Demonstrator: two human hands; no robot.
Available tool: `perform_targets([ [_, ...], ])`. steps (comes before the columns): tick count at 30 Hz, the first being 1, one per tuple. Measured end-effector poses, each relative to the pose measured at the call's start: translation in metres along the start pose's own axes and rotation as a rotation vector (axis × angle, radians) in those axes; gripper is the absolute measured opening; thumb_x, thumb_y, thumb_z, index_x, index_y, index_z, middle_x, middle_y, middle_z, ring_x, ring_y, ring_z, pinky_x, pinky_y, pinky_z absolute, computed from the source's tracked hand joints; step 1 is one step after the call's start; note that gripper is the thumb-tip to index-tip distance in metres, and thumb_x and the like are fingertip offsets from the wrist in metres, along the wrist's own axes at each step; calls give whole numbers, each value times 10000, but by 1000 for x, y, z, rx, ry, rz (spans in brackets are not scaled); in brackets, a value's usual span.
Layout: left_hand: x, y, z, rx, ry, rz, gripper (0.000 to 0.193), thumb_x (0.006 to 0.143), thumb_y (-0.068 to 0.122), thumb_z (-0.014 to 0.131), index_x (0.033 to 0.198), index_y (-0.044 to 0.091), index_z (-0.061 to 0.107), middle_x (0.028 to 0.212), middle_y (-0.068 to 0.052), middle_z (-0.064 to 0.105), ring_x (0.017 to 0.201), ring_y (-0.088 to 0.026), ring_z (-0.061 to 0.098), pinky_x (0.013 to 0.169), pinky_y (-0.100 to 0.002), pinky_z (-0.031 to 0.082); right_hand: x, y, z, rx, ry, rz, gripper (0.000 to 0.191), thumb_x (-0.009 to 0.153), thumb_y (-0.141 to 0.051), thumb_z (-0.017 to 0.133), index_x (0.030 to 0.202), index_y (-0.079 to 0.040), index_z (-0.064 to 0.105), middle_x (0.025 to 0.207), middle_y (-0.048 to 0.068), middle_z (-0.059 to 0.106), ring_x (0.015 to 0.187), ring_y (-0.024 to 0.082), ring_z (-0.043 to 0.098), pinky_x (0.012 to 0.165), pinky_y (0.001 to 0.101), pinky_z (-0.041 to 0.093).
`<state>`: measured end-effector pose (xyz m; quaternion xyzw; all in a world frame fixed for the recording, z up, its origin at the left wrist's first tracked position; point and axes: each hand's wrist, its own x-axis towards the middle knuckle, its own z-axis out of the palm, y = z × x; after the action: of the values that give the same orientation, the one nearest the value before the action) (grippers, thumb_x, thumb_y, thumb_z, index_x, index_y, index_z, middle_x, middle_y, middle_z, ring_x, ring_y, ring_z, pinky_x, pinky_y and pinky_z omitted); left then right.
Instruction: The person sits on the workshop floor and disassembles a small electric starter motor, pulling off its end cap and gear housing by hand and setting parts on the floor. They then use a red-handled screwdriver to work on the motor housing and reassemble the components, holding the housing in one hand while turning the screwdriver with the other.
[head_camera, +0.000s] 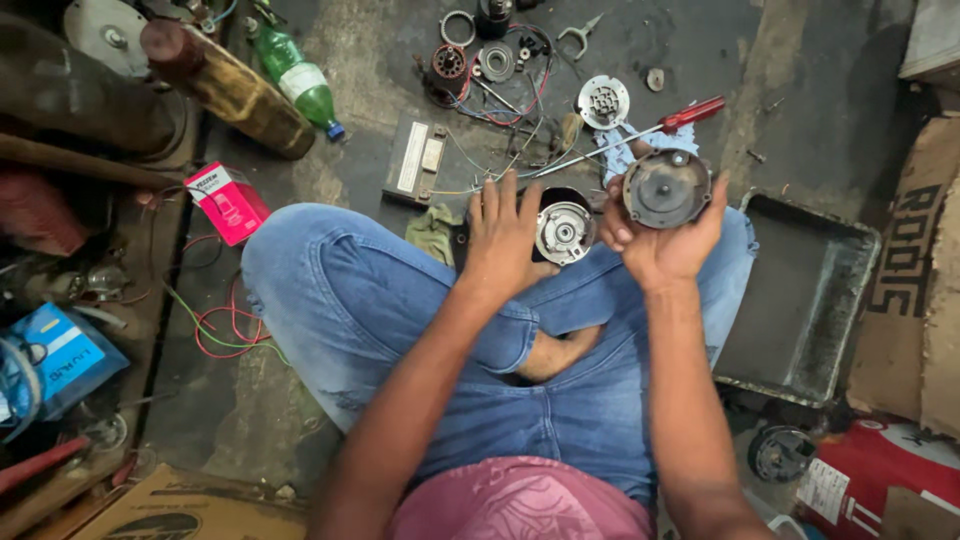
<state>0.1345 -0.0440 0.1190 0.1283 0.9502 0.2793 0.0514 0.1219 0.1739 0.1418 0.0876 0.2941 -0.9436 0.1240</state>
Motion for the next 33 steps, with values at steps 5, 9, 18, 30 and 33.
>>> perform_targets([
  [5, 6, 0, 9, -52, 77, 6, 1196, 477, 417, 990, 1472, 100, 406, 1514, -285, 371, 1391, -500, 347, 1145, -614, 254, 1, -2, -1, 39, 1, 18, 898, 994, -777, 297, 1489, -69, 542, 1063, 206, 640, 658, 240, 453, 590, 377, 335],
  [9, 4, 1, 9, -93, 167, 66, 1170, 457, 396, 989, 1441, 85, 439, 1470, -272, 415, 1333, -462, 404, 1112, -586, 291, 6, -2, -6, 21, 15, 23, 897, 969, -784, 306, 1482, -89, 545, 1067, 201, 647, 656, 238, 455, 576, 369, 333],
  [18, 7, 6, 8, -101, 132, 114, 938, 538, 405, 960, 1305, 70, 535, 1358, -182, 520, 1241, -383, 500, 1052, -537, 355, 15, 1, -15, -22, 10, 36, 856, 967, -773, 328, 1432, -99, 576, 1057, 180, 654, 653, 231, 453, 578, 365, 327],
  [30, 18, 9, 0, -25, 210, 234, 268, 761, 239, 807, 1004, 131, 772, 1299, -179, 602, 1200, -368, 531, 1093, -545, 337, 24, 1, -21, -70, 61, 8, 837, 977, -761, 341, 1413, -91, 589, 1030, 145, 654, 657, 229, 450, 585, 363, 313],
  [33, 24, 11, 4, 8, 197, 238, 196, 759, 225, 799, 927, 124, 786, 1287, -164, 629, 1186, -350, 548, 1093, -533, 345, 23, 2, -19, -100, 78, -5, 817, 973, -753, 345, 1395, -97, 587, 1029, 132, 655, 659, 230, 451, 581, 363, 310],
])
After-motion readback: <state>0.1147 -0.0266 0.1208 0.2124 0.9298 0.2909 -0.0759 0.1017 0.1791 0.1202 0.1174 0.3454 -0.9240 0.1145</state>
